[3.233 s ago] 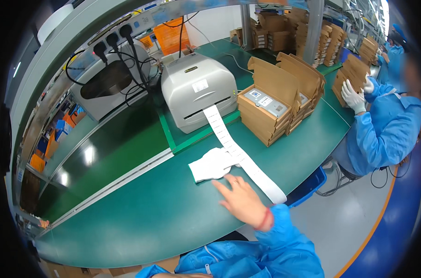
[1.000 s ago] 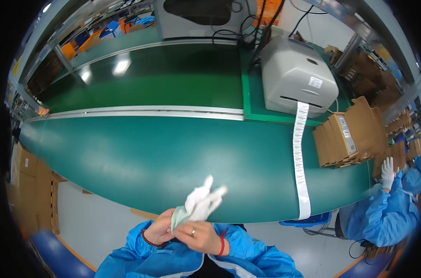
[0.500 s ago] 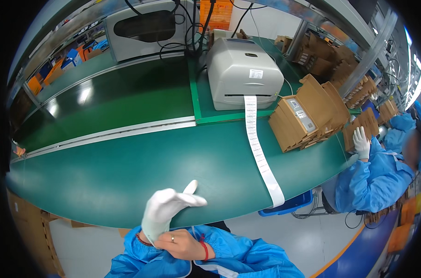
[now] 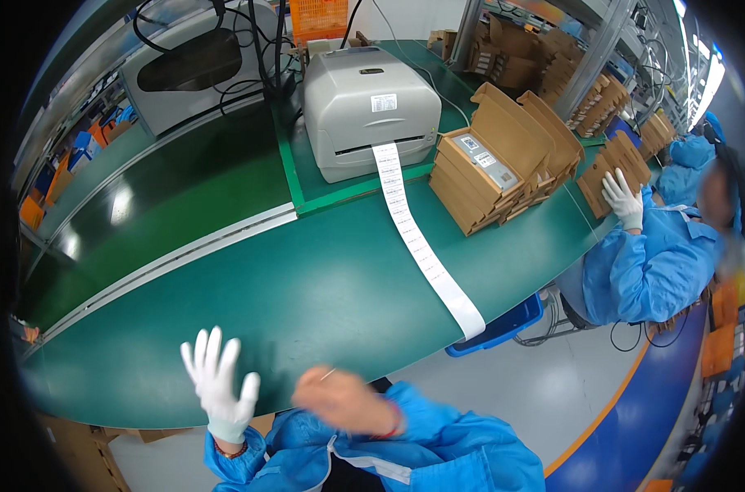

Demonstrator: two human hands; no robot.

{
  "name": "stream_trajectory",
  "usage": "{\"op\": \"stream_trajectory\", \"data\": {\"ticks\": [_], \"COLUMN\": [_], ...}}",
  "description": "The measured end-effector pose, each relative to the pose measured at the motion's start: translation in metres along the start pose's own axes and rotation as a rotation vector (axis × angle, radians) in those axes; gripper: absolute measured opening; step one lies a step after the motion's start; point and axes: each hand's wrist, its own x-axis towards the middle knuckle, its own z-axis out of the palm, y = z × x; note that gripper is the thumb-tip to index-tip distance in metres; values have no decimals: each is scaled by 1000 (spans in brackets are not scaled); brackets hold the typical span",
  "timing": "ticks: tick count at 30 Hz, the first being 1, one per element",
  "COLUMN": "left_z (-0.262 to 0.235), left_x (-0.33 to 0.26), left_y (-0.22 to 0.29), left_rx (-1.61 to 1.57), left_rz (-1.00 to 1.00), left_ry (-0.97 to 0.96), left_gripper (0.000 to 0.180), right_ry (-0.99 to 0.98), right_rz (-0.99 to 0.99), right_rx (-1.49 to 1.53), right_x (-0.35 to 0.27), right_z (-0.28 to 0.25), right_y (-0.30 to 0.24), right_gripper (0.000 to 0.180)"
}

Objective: The person repeatedly picks up small cardboard boxes from a stack, tears off labels from a continuous roll printed by a nearby printer, and affixes each label to a box. The labeled boxes are then placed on the green workbench. The process is repeated for multiple boxes throughout the clip.

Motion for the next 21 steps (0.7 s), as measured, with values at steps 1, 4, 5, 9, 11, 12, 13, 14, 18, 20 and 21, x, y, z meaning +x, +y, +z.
{"op": "stream_trajectory", "data": {"ticks": [1,4,5,9,11,12,13,14,18,20,21], "left_z": [6,18,20,30,56,71,88,100,134,150,151], "left_x": [8,21,26,67,90,98,113,135,173,176,175], "left_y": [10,24,28,56,68,75,86,97,148,172,182], "left_rx": [-103,-62,-81,-432,-700,-945,-1177,-1434,-2056,-2100,-2124], "left_rz": [-36,158,270,619,636,383,129,-174,-439,-382,-358], "left_ry": [-1,-216,-274,-485,-582,-698,-803,-1004,-1079,-949,-893], "left_gripper": [48,48,47,43,41,42,42,41,34,30,28], "right_ry": [216,479,523,512,538,545,602,655,754,739,757], "right_rz": [154,447,548,720,749,763,631,633,580,622,619], "right_rx": [-185,-839,-939,-988,-751,-628,-560,-443,-146,-114,-129], "right_x": [0,2,-3,-25,-18,-17,-19,-19,-20,-12,-15], "right_z": [-26,-105,-122,-147,-150,-148,-147,-145,-137,-137,-140], "right_y": [5,22,30,63,69,69,75,75,70,55,53], "right_gripper": [8,31,40,47,44,42,31,27,16,15,16]}}
